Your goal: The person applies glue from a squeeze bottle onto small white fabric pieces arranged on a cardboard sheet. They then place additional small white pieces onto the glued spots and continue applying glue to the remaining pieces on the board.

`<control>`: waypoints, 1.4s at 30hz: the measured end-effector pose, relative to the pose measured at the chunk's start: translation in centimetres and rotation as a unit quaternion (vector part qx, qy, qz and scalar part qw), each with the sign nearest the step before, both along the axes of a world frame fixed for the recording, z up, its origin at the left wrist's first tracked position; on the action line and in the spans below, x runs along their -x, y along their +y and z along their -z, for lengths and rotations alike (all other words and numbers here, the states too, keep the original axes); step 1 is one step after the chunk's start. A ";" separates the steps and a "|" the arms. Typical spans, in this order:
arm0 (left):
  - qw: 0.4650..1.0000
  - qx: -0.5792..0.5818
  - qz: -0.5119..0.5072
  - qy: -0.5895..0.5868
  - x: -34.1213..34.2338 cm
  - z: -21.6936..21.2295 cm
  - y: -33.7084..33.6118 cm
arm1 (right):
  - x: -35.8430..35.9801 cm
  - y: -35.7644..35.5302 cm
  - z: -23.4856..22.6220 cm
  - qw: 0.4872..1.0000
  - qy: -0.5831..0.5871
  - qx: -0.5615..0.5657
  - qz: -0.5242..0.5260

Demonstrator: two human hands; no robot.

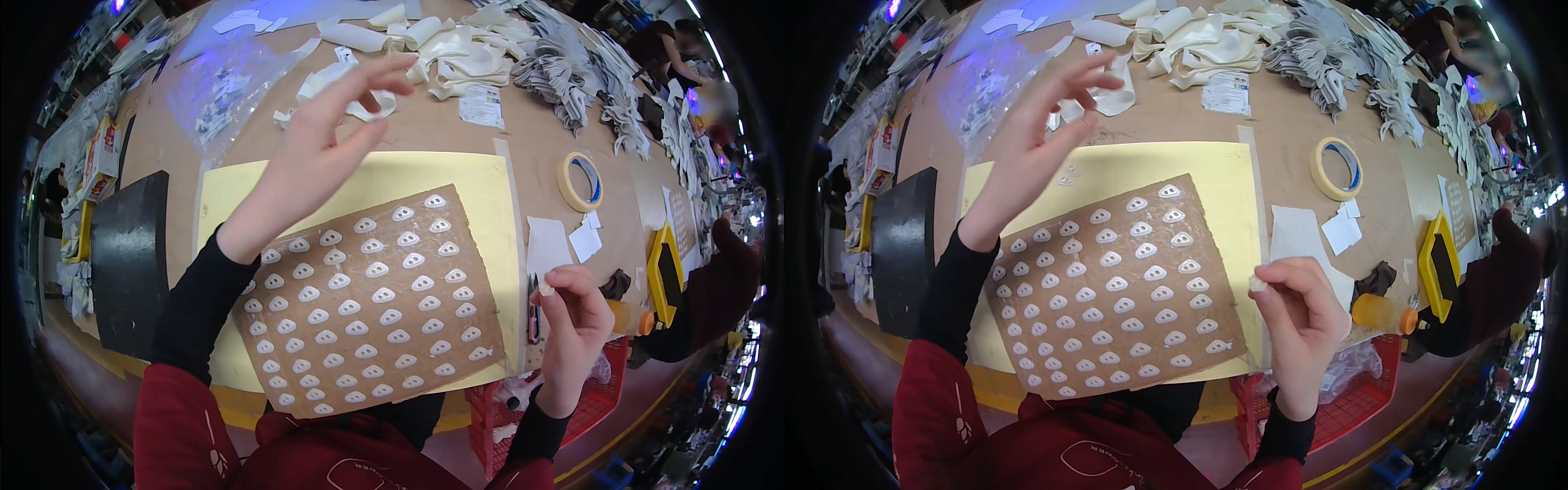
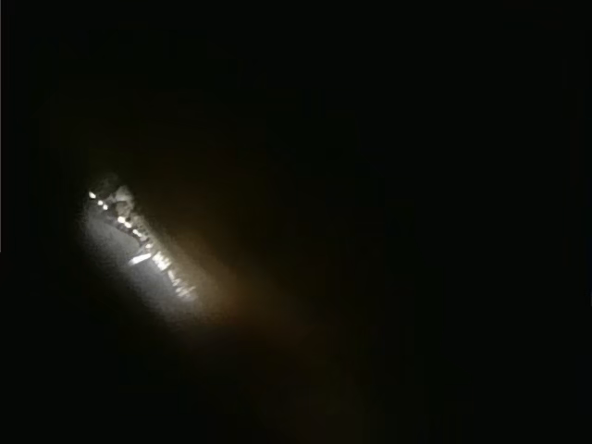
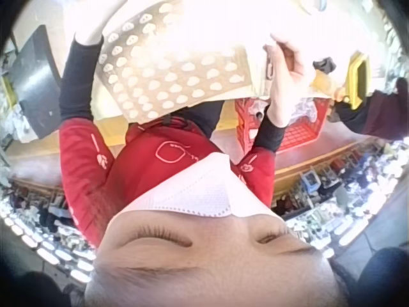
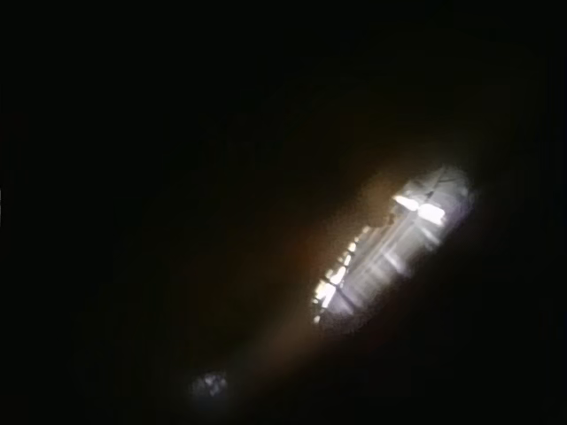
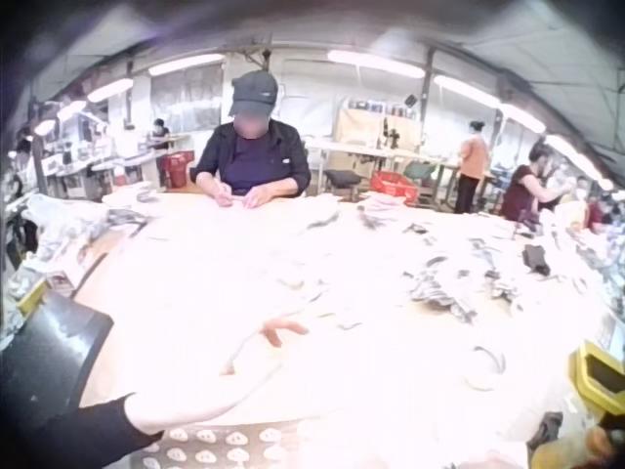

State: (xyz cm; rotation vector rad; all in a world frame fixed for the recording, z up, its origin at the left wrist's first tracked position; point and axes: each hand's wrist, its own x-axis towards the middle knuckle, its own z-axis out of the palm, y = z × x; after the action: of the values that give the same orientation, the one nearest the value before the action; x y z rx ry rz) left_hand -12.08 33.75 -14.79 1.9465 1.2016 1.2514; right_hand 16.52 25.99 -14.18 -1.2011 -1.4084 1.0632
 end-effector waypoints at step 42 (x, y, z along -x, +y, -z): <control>0.951 0.027 0.179 0.250 1.3 12.1 -2.2 | 7.7 6.9 11.5 0.959 -0.280 0.009 -0.039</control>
State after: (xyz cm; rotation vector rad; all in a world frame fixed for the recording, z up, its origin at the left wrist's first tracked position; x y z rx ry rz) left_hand -13.42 31.55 -26.90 2.3863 1.0188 0.5501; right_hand 8.82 32.93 -25.72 -1.5471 -1.8895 0.8158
